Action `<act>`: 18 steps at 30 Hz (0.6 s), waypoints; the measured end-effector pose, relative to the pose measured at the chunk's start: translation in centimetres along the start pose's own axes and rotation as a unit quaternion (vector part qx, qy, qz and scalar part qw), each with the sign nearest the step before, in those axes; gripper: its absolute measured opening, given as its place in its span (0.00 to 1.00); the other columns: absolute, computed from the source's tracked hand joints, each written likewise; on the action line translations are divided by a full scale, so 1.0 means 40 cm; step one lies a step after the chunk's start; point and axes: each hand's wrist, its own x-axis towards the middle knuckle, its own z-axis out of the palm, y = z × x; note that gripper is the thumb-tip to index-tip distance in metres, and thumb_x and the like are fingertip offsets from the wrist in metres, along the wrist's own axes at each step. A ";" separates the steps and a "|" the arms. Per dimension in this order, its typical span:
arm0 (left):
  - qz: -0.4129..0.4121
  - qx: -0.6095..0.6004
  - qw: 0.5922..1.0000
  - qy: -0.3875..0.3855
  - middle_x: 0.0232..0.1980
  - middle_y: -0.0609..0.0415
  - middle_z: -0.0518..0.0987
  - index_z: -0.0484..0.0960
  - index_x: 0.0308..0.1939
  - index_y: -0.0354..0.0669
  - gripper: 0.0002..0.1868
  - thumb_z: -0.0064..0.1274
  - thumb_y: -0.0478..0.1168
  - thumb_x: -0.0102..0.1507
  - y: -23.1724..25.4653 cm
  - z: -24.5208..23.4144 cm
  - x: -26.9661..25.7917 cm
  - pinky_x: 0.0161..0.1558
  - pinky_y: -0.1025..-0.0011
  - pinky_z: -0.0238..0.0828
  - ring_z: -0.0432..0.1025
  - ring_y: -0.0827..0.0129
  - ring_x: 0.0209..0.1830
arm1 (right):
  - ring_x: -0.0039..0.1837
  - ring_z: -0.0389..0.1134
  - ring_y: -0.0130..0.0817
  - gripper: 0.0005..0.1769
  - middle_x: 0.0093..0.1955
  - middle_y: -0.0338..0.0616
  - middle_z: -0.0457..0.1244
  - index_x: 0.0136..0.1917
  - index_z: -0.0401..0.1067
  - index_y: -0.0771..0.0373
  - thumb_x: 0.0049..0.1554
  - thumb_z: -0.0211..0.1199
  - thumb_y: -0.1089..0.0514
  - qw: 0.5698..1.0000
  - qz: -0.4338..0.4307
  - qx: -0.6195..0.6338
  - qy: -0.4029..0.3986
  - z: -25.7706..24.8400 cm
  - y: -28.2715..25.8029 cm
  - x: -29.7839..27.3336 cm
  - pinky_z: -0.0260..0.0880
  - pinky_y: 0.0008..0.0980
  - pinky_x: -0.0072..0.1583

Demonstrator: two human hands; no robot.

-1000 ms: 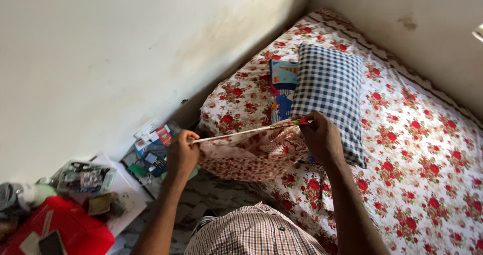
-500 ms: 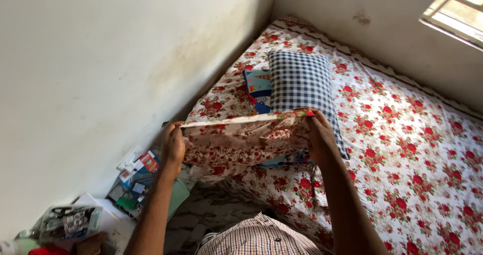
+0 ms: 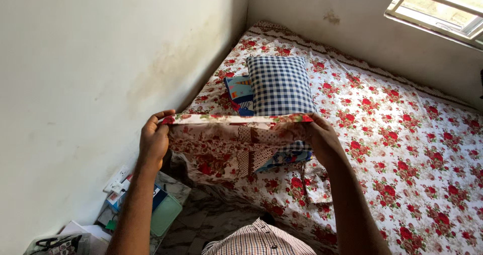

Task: The person spreads a floral patterned sheet over a mattress, tucks the edges under the mattress, and then places two pillows at the head of the bed, one of which they cover with a floral pillowcase.

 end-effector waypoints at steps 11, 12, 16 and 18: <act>-0.083 -0.093 0.990 -0.060 0.58 0.53 0.79 0.80 0.58 0.45 0.23 0.32 0.32 0.66 -0.037 -0.004 -0.056 0.64 0.67 0.64 0.70 0.70 0.58 | 0.45 0.74 0.33 0.14 0.51 0.49 0.69 0.63 0.68 0.64 0.66 0.48 0.63 0.986 0.087 0.138 0.021 0.007 0.062 0.005 0.79 0.36 0.48; -0.085 -0.093 0.990 -0.056 0.58 0.53 0.79 0.80 0.58 0.45 0.23 0.32 0.32 0.66 -0.043 -0.007 -0.061 0.64 0.67 0.64 0.70 0.70 0.58 | 0.43 0.74 0.31 0.15 0.50 0.46 0.69 0.62 0.69 0.63 0.65 0.47 0.61 0.988 0.098 0.108 0.047 0.014 0.061 -0.002 0.80 0.36 0.46; -0.087 -0.008 0.996 -0.025 0.52 0.53 0.81 0.83 0.56 0.46 0.19 0.37 0.37 0.69 -0.067 -0.019 -0.068 0.59 0.67 0.66 0.71 0.71 0.49 | 0.45 0.74 0.32 0.13 0.50 0.47 0.69 0.59 0.67 0.67 0.67 0.50 0.57 0.991 0.098 0.076 0.043 0.032 0.061 -0.020 0.78 0.36 0.45; -0.092 0.015 0.996 -0.014 0.49 0.53 0.81 0.84 0.56 0.47 0.19 0.37 0.38 0.69 -0.071 -0.020 -0.066 0.55 0.68 0.68 0.72 0.71 0.45 | 0.41 0.71 0.33 0.18 0.46 0.48 0.69 0.61 0.70 0.67 0.68 0.53 0.51 0.994 0.107 -0.009 0.022 0.035 0.065 -0.014 0.76 0.37 0.43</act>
